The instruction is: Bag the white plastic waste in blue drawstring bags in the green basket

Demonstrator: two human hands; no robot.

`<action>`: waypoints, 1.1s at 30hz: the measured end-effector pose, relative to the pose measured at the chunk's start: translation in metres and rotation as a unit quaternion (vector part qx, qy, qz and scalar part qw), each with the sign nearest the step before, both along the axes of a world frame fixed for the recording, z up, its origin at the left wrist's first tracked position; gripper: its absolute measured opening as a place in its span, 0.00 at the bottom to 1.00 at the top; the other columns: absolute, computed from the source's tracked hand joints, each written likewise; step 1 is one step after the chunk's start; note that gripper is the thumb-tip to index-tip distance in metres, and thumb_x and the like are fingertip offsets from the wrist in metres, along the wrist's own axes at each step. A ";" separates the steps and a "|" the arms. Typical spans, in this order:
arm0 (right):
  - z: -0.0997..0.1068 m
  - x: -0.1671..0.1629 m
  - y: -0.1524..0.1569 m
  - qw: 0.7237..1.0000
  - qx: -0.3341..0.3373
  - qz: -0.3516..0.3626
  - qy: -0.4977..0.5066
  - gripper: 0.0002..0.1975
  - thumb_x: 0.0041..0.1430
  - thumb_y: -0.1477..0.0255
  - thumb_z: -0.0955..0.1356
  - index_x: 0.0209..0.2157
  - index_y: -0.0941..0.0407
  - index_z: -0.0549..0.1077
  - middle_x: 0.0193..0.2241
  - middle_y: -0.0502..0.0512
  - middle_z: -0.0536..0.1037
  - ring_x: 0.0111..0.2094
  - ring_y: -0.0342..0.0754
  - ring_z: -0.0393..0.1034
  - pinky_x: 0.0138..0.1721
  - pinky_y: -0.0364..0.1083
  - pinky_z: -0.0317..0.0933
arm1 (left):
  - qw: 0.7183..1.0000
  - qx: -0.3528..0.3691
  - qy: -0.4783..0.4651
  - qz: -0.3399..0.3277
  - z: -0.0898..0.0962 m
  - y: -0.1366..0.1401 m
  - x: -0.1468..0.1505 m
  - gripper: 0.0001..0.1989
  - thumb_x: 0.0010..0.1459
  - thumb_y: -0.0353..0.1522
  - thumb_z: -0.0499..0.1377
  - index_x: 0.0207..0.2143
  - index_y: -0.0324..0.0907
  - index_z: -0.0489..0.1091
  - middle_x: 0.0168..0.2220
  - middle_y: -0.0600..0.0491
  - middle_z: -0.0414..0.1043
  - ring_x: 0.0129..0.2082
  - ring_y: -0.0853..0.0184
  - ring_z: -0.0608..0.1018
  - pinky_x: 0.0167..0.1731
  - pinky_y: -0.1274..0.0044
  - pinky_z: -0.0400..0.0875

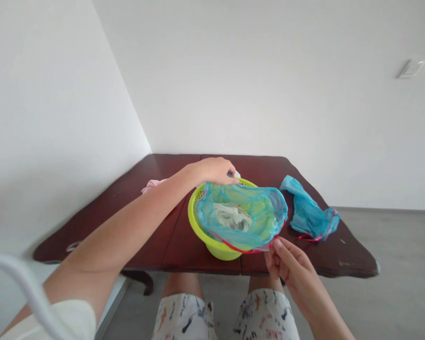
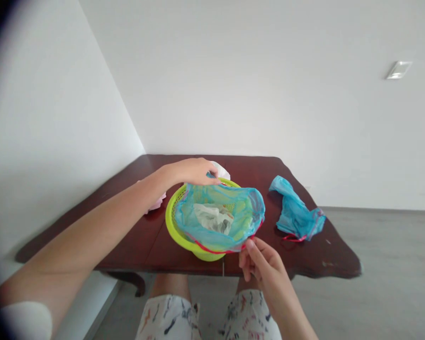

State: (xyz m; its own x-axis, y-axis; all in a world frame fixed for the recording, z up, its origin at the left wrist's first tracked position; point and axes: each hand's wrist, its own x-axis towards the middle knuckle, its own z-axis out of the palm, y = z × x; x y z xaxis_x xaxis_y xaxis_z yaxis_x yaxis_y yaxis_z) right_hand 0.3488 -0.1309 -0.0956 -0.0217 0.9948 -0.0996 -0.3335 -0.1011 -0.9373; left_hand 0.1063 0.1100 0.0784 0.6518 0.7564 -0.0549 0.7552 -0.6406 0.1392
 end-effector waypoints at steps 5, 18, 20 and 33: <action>-0.005 -0.001 0.008 0.997 -0.009 -0.047 0.065 0.28 0.63 0.47 0.86 0.35 0.56 0.79 0.28 0.50 0.76 0.25 0.39 0.62 0.27 0.39 0.56 | 0.997 -0.019 0.066 -0.039 0.004 0.011 0.029 0.19 0.69 0.49 0.69 0.48 0.47 0.91 0.49 0.45 0.92 0.41 0.57 0.85 0.40 0.70 0.68; -0.001 0.000 0.001 0.989 0.003 -0.085 0.119 0.23 0.61 0.54 0.88 0.38 0.55 0.81 0.27 0.48 0.74 0.26 0.39 0.63 0.29 0.39 0.60 | 0.989 -0.100 -0.062 -0.085 -0.015 0.023 0.008 0.22 0.75 0.47 0.59 0.48 0.42 0.86 0.50 0.47 0.89 0.44 0.61 0.84 0.43 0.74 0.71; 0.000 0.001 0.000 0.990 0.008 -0.085 0.116 0.23 0.62 0.54 0.88 0.38 0.55 0.82 0.28 0.49 0.75 0.26 0.39 0.63 0.29 0.39 0.60 | 0.991 -0.104 -0.025 -0.076 -0.016 0.019 0.007 0.24 0.75 0.51 0.60 0.50 0.43 0.87 0.51 0.47 0.90 0.45 0.60 0.84 0.45 0.73 0.72; 0.003 0.013 -0.012 0.990 0.024 -0.104 0.087 0.19 0.66 0.55 0.85 0.38 0.52 0.81 0.29 0.49 0.73 0.28 0.43 0.62 0.29 0.42 0.62 | 0.984 -0.100 -0.108 -0.099 -0.037 0.014 0.006 0.09 0.61 0.37 0.66 0.43 0.46 0.79 0.40 0.53 0.85 0.37 0.63 0.81 0.40 0.74 0.73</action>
